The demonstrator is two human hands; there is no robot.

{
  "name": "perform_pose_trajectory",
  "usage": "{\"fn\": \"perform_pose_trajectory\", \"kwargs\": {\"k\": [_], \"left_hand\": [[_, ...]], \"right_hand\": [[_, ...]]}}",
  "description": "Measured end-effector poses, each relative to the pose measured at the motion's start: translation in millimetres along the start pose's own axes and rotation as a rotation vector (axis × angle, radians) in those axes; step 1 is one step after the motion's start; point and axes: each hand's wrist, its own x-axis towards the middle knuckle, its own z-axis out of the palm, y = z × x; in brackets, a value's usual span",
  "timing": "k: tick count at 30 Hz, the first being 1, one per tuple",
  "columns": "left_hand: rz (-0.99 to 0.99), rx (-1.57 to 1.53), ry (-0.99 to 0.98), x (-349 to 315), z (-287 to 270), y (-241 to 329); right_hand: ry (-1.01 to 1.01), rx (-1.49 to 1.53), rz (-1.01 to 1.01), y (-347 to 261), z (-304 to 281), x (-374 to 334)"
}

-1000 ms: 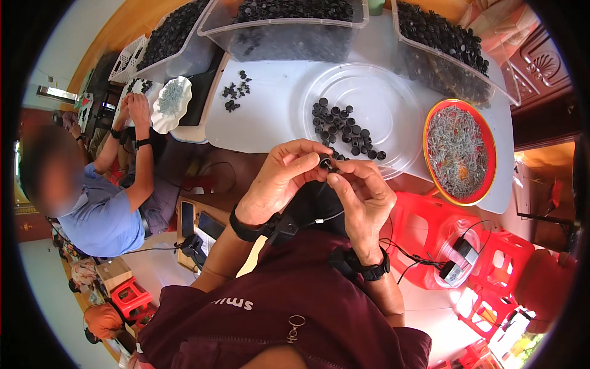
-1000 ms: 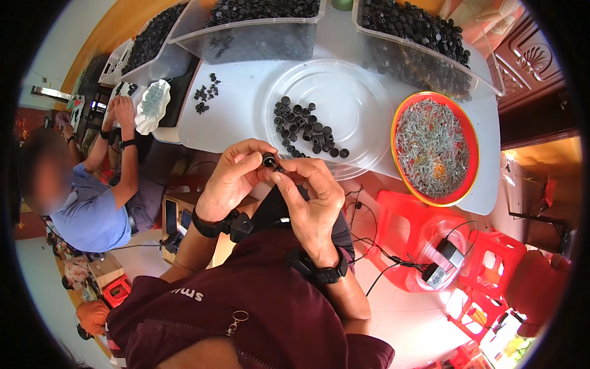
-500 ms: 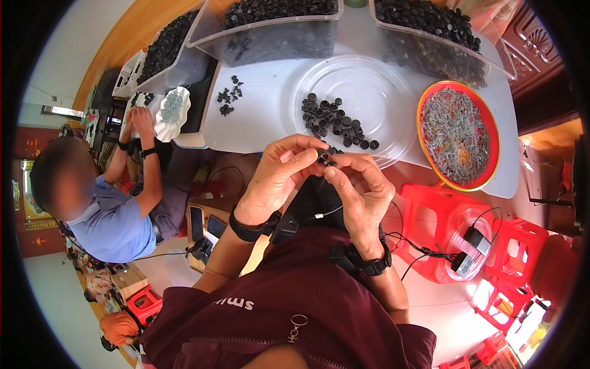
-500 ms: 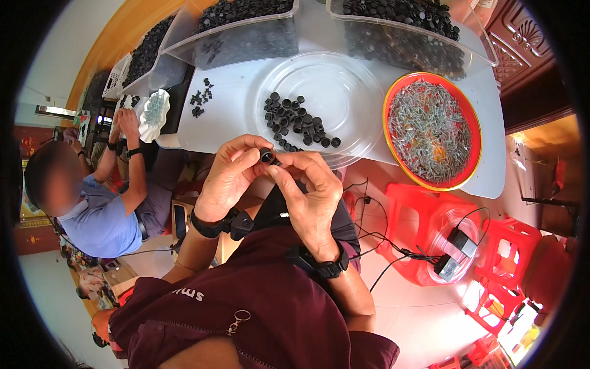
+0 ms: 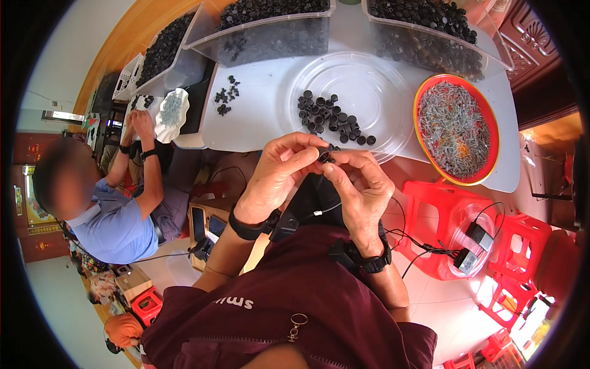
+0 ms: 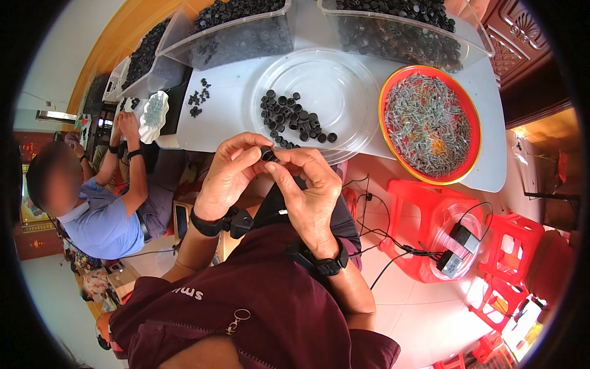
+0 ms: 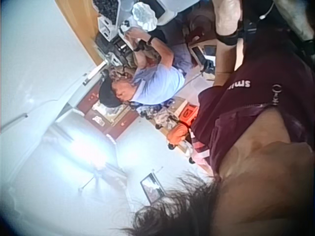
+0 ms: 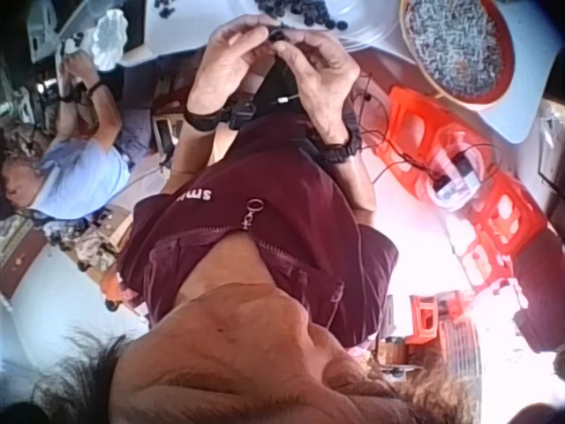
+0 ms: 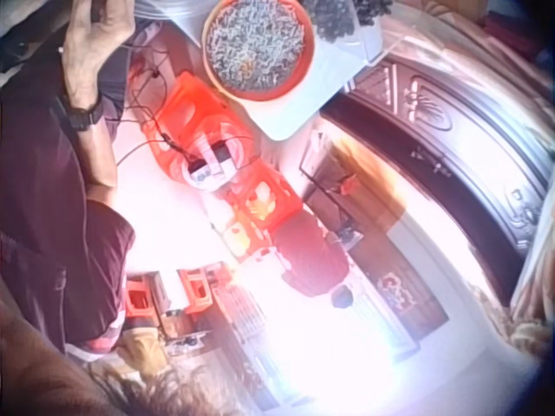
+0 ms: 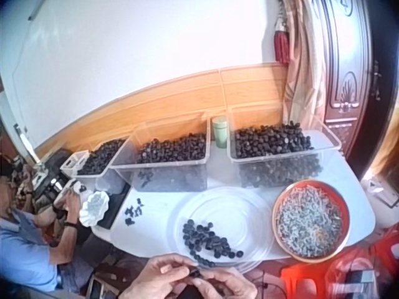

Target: Sorting and assembling small black plastic electronic components (headphone or earbud parts) at a manufacturing workstation.

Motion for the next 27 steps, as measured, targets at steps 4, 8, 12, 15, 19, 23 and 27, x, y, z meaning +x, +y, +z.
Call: {"fn": "perform_pose_trajectory", "kwargs": {"k": [4, 8, 12, 15, 19, 23, 27], "left_hand": [[-0.001, 0.039, 0.018, 0, 1, 1], [0.021, 0.044, -0.003, -1, -2, -1], [0.06, 0.111, 0.003, -3, -1, 0], [0.062, 0.093, -0.001, -5, 0, 0], [0.037, 0.111, -0.062, -7, -7, 0], [0.052, 0.059, -0.077, -7, -10, -2], [0.065, 0.031, -0.059, -7, -5, -3]], "right_hand": [[0.009, -0.033, -0.03, 3, 0, 0], [0.013, -0.166, -0.128, 4, 0, 0], [0.08, -0.03, -0.029, 2, 4, -4], [0.078, -0.077, -0.103, 4, 2, -5], [0.08, -0.188, -0.233, 6, 3, -6], [0.086, -0.227, -0.274, 3, 4, -7], [0.084, -0.232, -0.292, 5, 4, -8]]}}
